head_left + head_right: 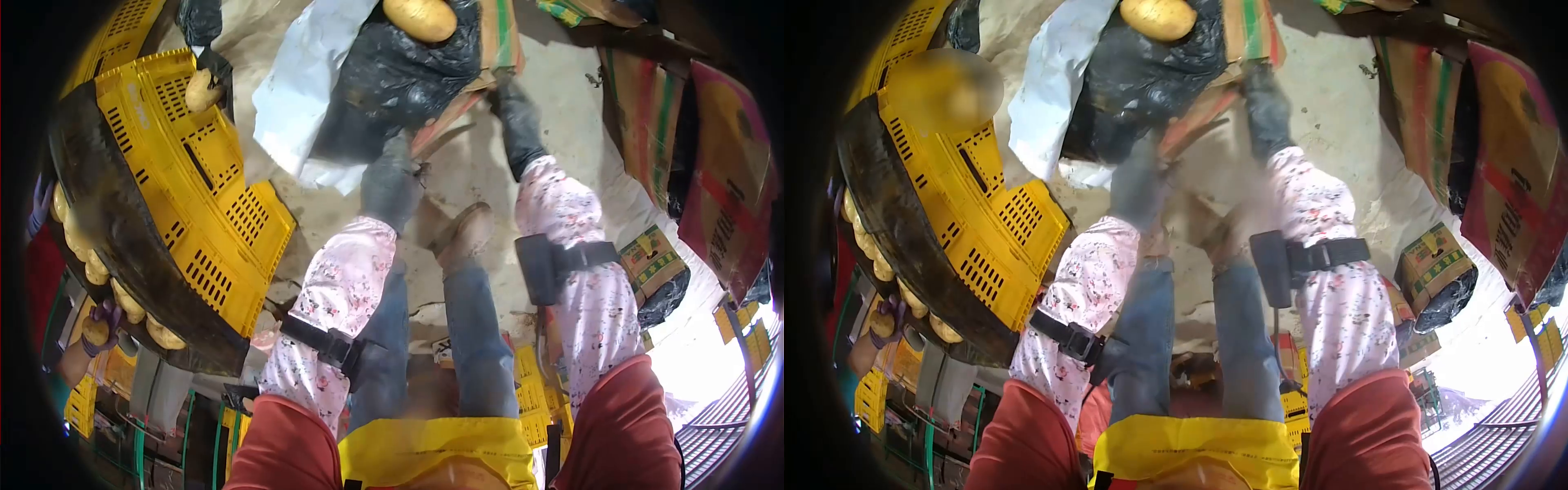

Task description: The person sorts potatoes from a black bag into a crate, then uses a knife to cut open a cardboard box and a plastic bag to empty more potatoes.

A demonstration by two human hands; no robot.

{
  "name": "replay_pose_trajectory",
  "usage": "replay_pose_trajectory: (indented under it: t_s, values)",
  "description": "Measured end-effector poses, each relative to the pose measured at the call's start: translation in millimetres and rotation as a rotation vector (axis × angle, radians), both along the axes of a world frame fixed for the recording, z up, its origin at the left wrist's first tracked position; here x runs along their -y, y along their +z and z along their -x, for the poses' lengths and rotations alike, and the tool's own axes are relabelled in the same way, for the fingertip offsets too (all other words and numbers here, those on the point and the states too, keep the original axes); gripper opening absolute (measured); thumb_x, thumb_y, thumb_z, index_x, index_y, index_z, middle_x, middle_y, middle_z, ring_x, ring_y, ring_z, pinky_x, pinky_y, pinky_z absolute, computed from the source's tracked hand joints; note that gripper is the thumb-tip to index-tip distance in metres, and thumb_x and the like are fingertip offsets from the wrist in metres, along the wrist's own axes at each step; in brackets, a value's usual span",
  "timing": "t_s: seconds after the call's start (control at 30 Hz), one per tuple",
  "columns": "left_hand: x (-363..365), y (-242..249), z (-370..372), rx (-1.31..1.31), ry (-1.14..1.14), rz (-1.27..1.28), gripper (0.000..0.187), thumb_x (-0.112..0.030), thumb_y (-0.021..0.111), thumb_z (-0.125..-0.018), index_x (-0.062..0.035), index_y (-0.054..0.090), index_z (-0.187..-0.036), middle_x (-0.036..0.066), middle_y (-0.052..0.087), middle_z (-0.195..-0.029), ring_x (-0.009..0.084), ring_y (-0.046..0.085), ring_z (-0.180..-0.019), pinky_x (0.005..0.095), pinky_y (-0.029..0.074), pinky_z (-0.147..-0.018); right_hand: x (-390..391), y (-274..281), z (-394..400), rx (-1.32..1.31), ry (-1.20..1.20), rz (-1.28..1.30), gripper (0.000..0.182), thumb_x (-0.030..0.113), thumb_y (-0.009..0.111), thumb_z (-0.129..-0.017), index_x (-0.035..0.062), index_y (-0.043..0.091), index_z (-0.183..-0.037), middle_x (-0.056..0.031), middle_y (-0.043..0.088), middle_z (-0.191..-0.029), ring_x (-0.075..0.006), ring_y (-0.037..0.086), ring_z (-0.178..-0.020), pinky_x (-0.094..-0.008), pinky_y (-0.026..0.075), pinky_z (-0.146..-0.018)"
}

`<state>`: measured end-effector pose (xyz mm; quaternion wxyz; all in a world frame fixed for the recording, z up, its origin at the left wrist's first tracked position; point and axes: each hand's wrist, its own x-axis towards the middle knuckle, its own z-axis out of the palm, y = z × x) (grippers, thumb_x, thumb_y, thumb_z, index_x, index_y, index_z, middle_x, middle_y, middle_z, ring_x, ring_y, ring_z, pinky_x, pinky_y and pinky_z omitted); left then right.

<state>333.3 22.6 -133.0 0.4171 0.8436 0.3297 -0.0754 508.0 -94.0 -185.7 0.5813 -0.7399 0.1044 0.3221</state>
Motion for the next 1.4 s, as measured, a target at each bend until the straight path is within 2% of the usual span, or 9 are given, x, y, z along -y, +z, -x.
replay_pose_trajectory:
  t_s: [0.3, 0.43, 0.47, 0.53, 0.87, 0.97, 1.07, 1.17, 1.4]
  values:
    - [-4, -8, -3, -0.413, -0.268, 0.067, 0.035, -0.035, 0.056, -0.078, -0.0043, 0.059, -0.095, 0.019, 0.061, -0.093, 0.0358, 0.058, -0.090, 0.0432, 0.045, -0.079, -11, 38, -8, -0.015, -0.094, -0.033, 0.029, 0.023, 0.055, -0.089, -0.0002, 0.061, -0.106, -0.0042, 0.063, -0.101, -0.0119, 0.054, -0.090, -0.0244, 0.040, -0.083]
    - [3, -28, 9, -0.304, -0.293, 0.019, 0.025, -0.027, 0.053, -0.077, -0.0066, 0.060, -0.090, 0.018, 0.061, -0.083, 0.0374, 0.058, -0.081, 0.0467, 0.045, -0.071, -4, -2, -13, 0.659, 0.468, 0.404, 0.027, 0.029, 0.057, -0.083, 0.0037, 0.062, -0.092, -0.0183, 0.061, -0.088, -0.0348, 0.056, -0.086, -0.0370, 0.042, -0.079]
    - [7, -33, 14, -0.214, -0.321, -0.037, 0.023, -0.024, 0.052, -0.076, -0.0065, 0.059, -0.089, 0.018, 0.060, -0.082, 0.0377, 0.058, -0.079, 0.0475, 0.045, -0.069, -3, -40, -8, 0.730, 0.245, 0.349, 0.024, 0.026, 0.063, -0.080, 0.0036, 0.062, -0.089, -0.0166, 0.062, -0.083, -0.0314, 0.058, -0.082, -0.0352, 0.044, -0.075]
    - [6, -27, 12, -0.271, -0.315, -0.075, 0.022, -0.019, 0.053, -0.075, -0.0070, 0.060, -0.093, 0.019, 0.060, -0.083, 0.0381, 0.057, -0.080, 0.0470, 0.045, -0.070, -22, 13, -6, 0.218, 0.052, 0.174, 0.025, 0.022, 0.069, -0.075, 0.0021, 0.063, -0.088, -0.0147, 0.063, -0.082, -0.0246, 0.060, -0.080, -0.0312, 0.045, -0.073]
    - [5, -32, 23, -0.152, -0.326, -0.081, 0.021, -0.012, 0.053, -0.074, -0.0071, 0.057, -0.093, 0.020, 0.059, -0.082, 0.0393, 0.056, -0.079, 0.0483, 0.044, -0.069, -35, -4, -6, 0.295, -0.127, 0.169, 0.024, 0.020, 0.074, -0.068, 0.0007, 0.062, -0.077, -0.0128, 0.063, -0.080, -0.0253, 0.061, -0.069, -0.0354, 0.047, -0.062]
    - [4, -37, 28, -0.041, -0.349, -0.178, 0.009, -0.010, 0.053, -0.071, -0.0105, 0.056, -0.079, 0.014, 0.059, -0.068, 0.0353, 0.059, -0.064, 0.0466, 0.047, -0.059, -37, 9, -21, 0.411, 0.182, 0.517, 0.021, 0.021, 0.073, -0.063, 0.0044, 0.063, -0.072, -0.0114, 0.064, -0.076, -0.0286, 0.060, -0.065, -0.0377, 0.047, -0.059]
    - [1, -41, 29, -0.088, -0.323, -0.199, 0.008, -0.010, 0.053, -0.070, -0.0104, 0.057, -0.076, 0.015, 0.060, -0.067, 0.0353, 0.059, -0.063, 0.0464, 0.047, -0.058, -42, -21, -26, 0.365, 0.201, 0.436, 0.034, 0.007, 0.072, -0.066, 0.0007, 0.058, -0.096, -0.0077, 0.059, -0.070, -0.0198, 0.059, -0.061, -0.0329, 0.048, -0.054]
    - [1, -44, 32, -0.077, -0.308, -0.153, 0.013, -0.016, 0.054, -0.075, -0.0088, 0.057, -0.085, 0.017, 0.059, -0.066, 0.0370, 0.058, -0.063, 0.0475, 0.046, -0.058, -36, -25, -19, 0.368, 0.005, 0.271, 0.015, 0.020, 0.066, -0.063, 0.0081, 0.066, -0.072, -0.0121, 0.062, -0.068, -0.0276, 0.060, -0.063, -0.0387, 0.046, -0.058]
    - [2, -50, 42, -0.017, -0.337, -0.156, 0.016, -0.015, 0.055, -0.074, -0.0079, 0.057, -0.088, 0.015, 0.059, -0.079, 0.0353, 0.058, -0.072, 0.0446, 0.045, -0.061, -11, -55, -31, 0.802, 0.688, 0.480, 0.024, 0.028, 0.068, -0.070, 0.0069, 0.066, -0.080, -0.0132, 0.064, -0.079, -0.0277, 0.061, -0.071, -0.0359, 0.047, -0.064]
